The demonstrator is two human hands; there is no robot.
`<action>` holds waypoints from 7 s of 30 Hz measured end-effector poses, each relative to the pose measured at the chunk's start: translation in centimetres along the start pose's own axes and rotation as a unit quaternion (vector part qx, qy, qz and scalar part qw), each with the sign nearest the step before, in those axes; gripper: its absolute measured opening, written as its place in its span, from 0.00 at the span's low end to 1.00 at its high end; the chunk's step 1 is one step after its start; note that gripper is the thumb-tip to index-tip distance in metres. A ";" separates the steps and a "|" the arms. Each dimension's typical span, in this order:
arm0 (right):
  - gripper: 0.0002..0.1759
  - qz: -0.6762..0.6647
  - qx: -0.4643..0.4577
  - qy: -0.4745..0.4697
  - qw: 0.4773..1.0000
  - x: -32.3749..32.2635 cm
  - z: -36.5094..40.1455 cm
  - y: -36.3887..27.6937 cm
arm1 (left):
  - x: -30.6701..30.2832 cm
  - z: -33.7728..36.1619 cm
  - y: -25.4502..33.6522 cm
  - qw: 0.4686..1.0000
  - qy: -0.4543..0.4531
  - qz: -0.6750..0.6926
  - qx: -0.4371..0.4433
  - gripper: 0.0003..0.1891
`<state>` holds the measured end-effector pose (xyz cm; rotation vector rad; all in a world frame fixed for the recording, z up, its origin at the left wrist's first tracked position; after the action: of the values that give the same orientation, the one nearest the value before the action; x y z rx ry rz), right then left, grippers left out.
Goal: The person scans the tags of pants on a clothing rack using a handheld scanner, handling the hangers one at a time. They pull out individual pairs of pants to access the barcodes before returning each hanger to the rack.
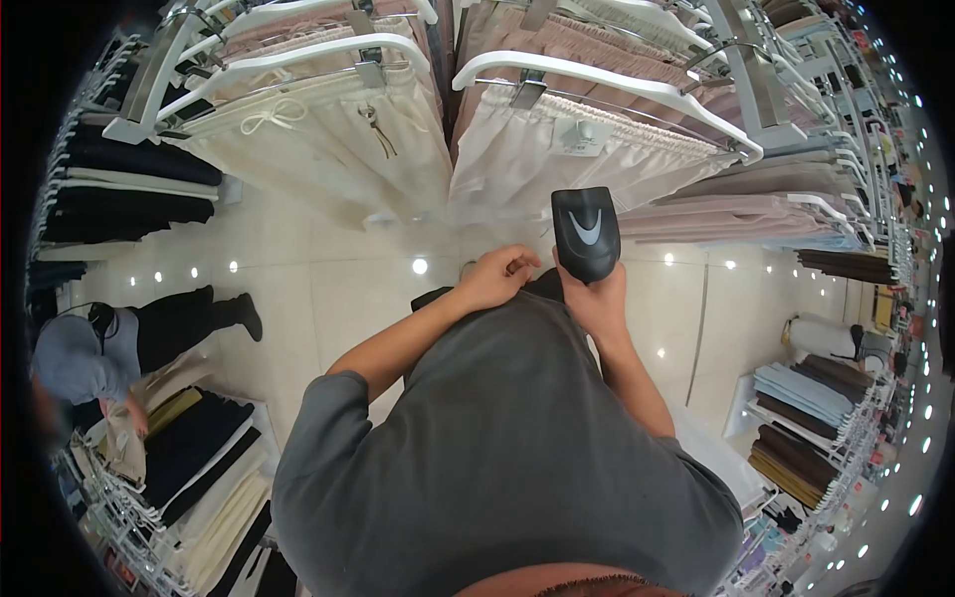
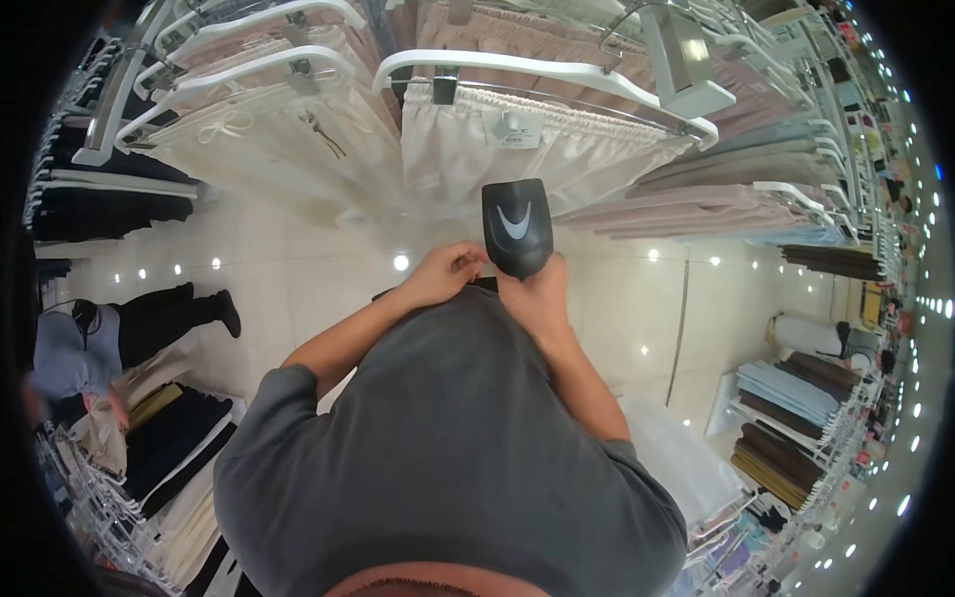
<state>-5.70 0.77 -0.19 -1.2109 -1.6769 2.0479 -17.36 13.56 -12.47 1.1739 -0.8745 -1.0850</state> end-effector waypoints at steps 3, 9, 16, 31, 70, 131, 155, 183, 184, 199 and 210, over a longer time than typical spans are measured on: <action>0.05 -0.002 0.001 -0.004 1.000 0.2 0.3 -0.3 | 0.5 0.2 -0.1 1.000 -0.015 0.010 -0.011 0.10; 0.10 0.008 0.047 -0.021 0.999 -0.2 0.8 3.4 | 1.3 -0.7 -0.1 0.999 0.030 0.036 -0.013 0.09; 0.25 0.185 0.172 -0.057 0.966 -1.3 0.9 21.2 | 1.5 -1.0 0.5 0.999 0.045 -0.002 -0.020 0.09; 0.12 0.050 0.520 -0.044 0.852 -6.6 12.4 37.5 | -4.1 -1.9 24.1 0.799 0.226 -0.336 0.444 0.11; 0.10 0.108 0.476 -0.131 0.863 -2.4 9.2 40.2 | -4.7 1.5 26.7 0.941 -0.128 0.313 0.016 0.19; 0.10 0.136 0.523 -0.137 0.830 -6.3 13.6 41.5 | 6.1 -1.6 6.0 0.964 0.004 0.221 -0.150 0.13; 0.27 0.101 0.356 0.064 0.927 -23.0 15.7 48.4 | 27.7 -10.5 11.5 0.994 -0.035 0.100 -0.038 0.06; 0.16 -0.109 0.050 0.071 0.990 -36.1 3.0 20.8 | 31.8 -18.5 16.1 0.982 0.097 0.099 0.130 0.05; 0.15 -0.114 0.052 0.085 0.988 -36.3 3.0 19.9 | 31.3 -18.9 17.1 0.974 0.117 0.073 0.180 0.05; 0.07 -0.139 -0.010 0.292 0.946 -40.0 -2.7 15.0 | 27.7 -21.0 22.3 0.928 0.094 -0.034 0.359 0.09; 0.15 -0.115 -0.118 0.405 0.899 -49.2 -7.4 15.6 | 28.5 -25.4 31.0 0.727 0.287 -0.347 0.519 0.16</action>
<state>35.51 -30.24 7.75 -1.5484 -1.5360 0.9772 20.23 -5.91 12.63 2.7785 -0.4874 -0.6151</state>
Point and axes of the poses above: each hand's wrist, its own z-axis away from the middle knuckle, its own x-axis out of the palm, y = z × x, the point moved 1 cm from there along -z, towards the middle knuckle, and after that the axes turned 3 degrees about x, right-handed, at the moved point
